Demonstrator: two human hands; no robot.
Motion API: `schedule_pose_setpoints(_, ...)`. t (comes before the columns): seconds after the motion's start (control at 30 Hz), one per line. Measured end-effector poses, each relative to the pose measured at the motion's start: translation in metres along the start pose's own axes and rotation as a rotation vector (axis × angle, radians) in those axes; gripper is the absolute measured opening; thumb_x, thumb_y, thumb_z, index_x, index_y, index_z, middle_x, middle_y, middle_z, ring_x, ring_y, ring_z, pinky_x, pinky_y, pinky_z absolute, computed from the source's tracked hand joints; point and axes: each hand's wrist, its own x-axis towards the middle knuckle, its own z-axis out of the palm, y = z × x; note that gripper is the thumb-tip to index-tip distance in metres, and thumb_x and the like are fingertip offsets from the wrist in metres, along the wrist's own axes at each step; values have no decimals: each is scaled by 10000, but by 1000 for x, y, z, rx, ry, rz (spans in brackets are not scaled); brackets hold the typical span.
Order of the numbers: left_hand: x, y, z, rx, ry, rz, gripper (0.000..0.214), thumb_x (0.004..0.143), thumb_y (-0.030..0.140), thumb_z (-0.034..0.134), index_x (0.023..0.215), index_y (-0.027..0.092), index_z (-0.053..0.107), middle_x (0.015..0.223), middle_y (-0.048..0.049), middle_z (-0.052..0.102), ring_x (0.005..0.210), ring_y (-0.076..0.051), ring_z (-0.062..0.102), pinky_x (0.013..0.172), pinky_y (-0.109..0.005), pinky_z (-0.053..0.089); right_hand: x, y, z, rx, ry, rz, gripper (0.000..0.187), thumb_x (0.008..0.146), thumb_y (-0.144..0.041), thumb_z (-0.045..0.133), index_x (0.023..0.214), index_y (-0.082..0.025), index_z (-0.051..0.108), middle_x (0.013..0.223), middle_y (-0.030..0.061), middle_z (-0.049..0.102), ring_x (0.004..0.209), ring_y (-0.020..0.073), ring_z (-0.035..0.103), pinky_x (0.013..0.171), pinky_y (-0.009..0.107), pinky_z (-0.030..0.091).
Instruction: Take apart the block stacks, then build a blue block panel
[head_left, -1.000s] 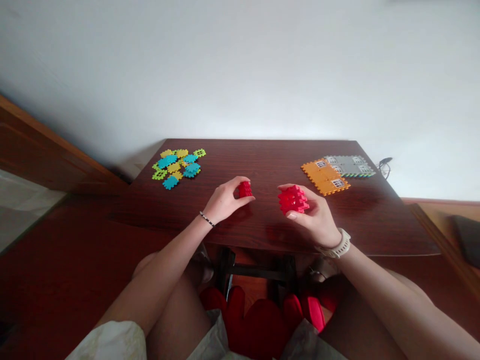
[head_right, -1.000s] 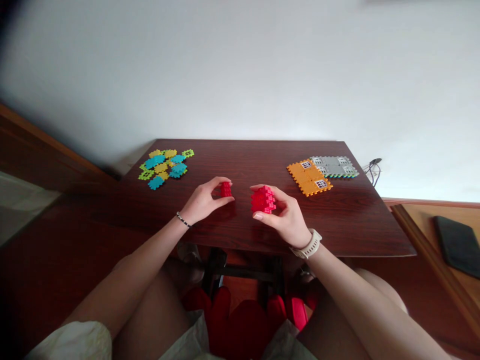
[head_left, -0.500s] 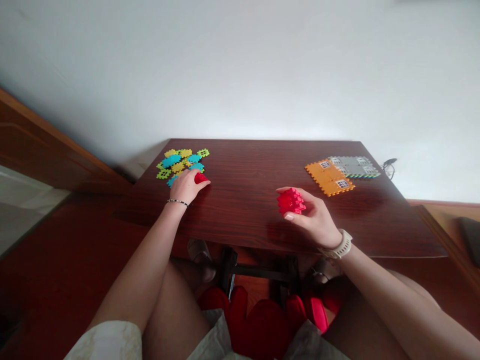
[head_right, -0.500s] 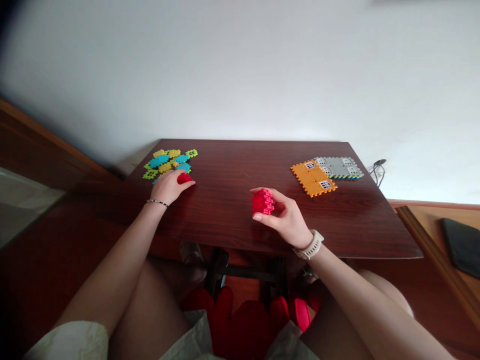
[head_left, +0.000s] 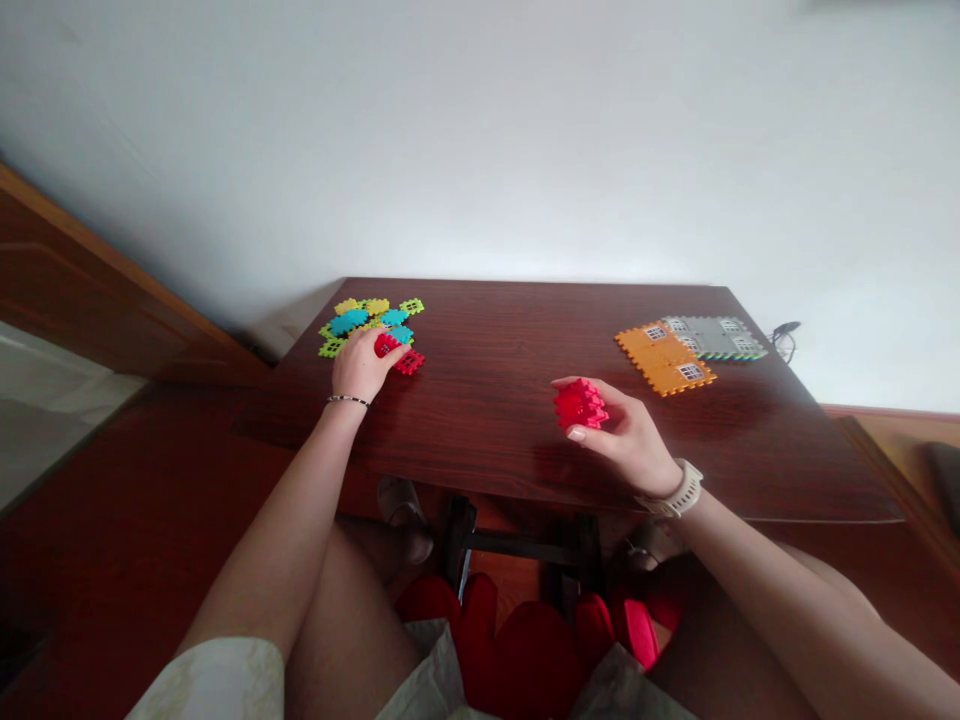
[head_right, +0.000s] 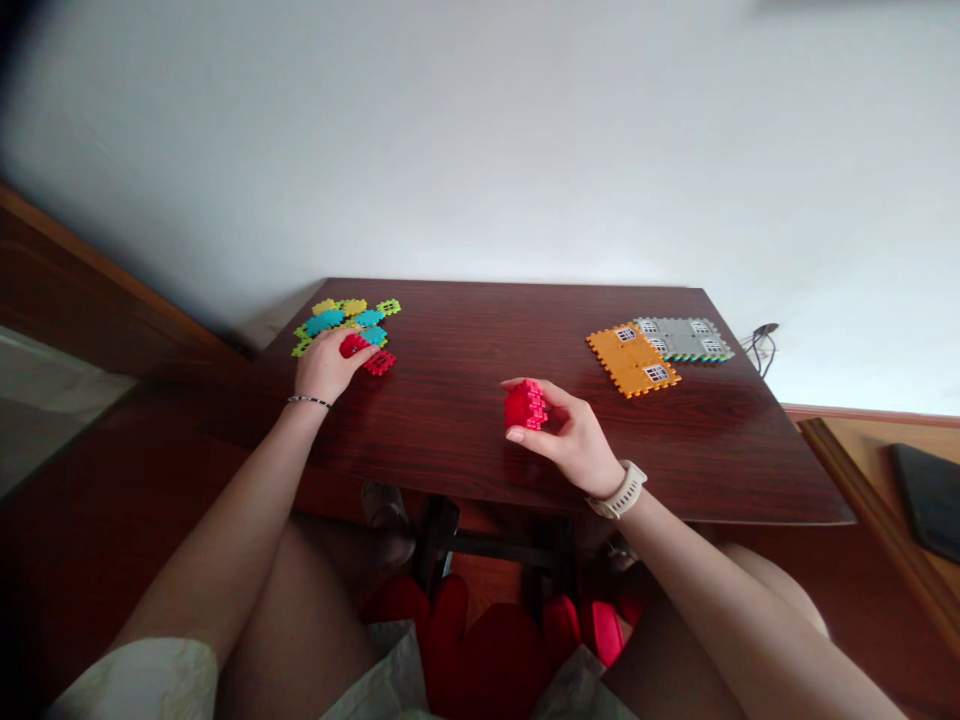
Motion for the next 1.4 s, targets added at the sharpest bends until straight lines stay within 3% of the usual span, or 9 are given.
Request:
schedule_pose_setpoints(0.2,4,-25,-14,97,59,-244,612,989,702,594,1203,163,787,1167,-218,793,1116,-417,731,977,-475,535,-2,2,-3,-25,-4,3,597,816,-514,936,1296,-196,781,1091,84,801,917,240,736,850,358,633)
schedule_pose_setpoints(0.53,-2,-72,-11,143,106,-304,693,996,717,578,1376,157,728,1259,-245,780,1167,-444,726,1011,-525,533,-2,4,-7,-45,-9,17,580,818,-517,933,1284,-203,789,1117,93,806,929,247,745,861,362,639)
schedule_pose_setpoints(0.7,4,-77,-9,98,135,-326,632,1010,685,574,1360,184,738,1269,-210,789,1165,-416,733,1016,-509,539,-1,7,-4,-32,-13,20,582,810,-509,940,1281,-202,792,1148,97,809,953,251,749,878,358,638)
schedule_pose_setpoints(0.87,27,-61,2,35,105,-241,605,1016,632,594,1436,205,684,1324,-183,774,1176,-370,731,1024,-459,537,2,10,0,-13,-15,24,582,814,-491,941,1291,-196,784,1115,88,810,938,242,742,878,358,632)
schedule_pose_setpoints(1.1,86,-43,20,49,-47,-111,633,1001,586,620,1495,191,631,1410,-191,722,1278,-383,657,1108,-466,484,2,16,3,7,-52,88,584,830,-529,920,1281,-185,779,1118,96,794,929,236,716,881,373,615)
schedule_pose_setpoints(1.2,100,-29,23,-3,-2,-75,626,1019,528,591,1507,135,601,1472,-216,669,1356,-379,601,1180,-472,429,0,19,4,25,-80,123,585,837,-560,907,1271,-188,781,1134,102,784,967,251,709,885,387,614)
schedule_pose_setpoints(1.3,88,4,22,-112,91,-38,517,1029,448,566,1419,118,646,1447,-224,656,1404,-369,566,1224,-478,398,-1,21,5,42,-117,155,610,850,-598,884,1292,-192,776,1132,101,784,969,255,708,865,393,621)
schedule_pose_setpoints(1.37,60,39,18,-323,-24,50,461,1030,444,584,1371,145,661,1352,-174,706,1293,-315,648,1163,-444,474,-1,22,5,33,-142,181,618,878,-624,848,1311,-190,765,1117,99,790,910,243,710,809,384,624)
schedule_pose_setpoints(1.4,40,59,15,-472,-172,89,457,1033,475,594,1353,156,666,1275,-149,739,1188,-288,702,1096,-427,526,-1,23,6,18,-149,188,613,895,-631,828,1315,-189,761,1115,99,794,890,239,711,794,381,623)
